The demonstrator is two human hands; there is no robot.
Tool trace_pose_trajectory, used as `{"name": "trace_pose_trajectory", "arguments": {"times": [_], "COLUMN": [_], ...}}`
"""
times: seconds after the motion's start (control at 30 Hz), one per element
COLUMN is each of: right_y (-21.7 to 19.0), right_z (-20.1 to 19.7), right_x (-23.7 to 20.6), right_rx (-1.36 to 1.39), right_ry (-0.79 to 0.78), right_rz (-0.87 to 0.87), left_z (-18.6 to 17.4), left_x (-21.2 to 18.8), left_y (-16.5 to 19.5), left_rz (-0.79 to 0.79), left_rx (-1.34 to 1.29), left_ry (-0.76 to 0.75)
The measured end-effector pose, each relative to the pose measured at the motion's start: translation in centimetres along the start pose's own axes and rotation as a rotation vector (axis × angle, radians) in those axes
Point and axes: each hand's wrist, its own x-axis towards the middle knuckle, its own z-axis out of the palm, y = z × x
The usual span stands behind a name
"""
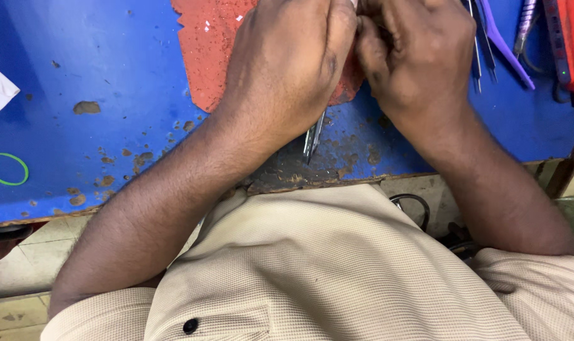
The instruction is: The person disassembles a smartphone by prying open the casing and removing internal components. They use a metal prying tool and a purple toothbrush to clean the interior surfaces and edges of the phone frame. The person repeatedly brushes and scrapes the frame, then reattaches a small internal part before continuing to clean.
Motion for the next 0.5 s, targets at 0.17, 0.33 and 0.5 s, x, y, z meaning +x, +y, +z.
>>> {"name": "trace_pose_trajectory", "arguments": {"times": [0.17,0.33,0.5], "right_y": [-0.9,-1.9,-2.9], "right_z": [-0.1,0.2,0.2], "right_x": [-0.5,-1.2,-1.8], "right_rx": [0.021,0.029,0.032], "right_ry": [-0.010,-0.005,-0.012], "right_rz": [0.029,0.056,0.059], "left_z": [0.3,0.1,0.3], "left_x": [-0.1,-0.1,-0.1], "left_y": [-0.5,-1.6,-1.9], "left_rz": [0.106,0.325,0.321], "left_rx": [0.015,0.254,0.259], "left_ry": [0.055,-0.005,0.000]}}
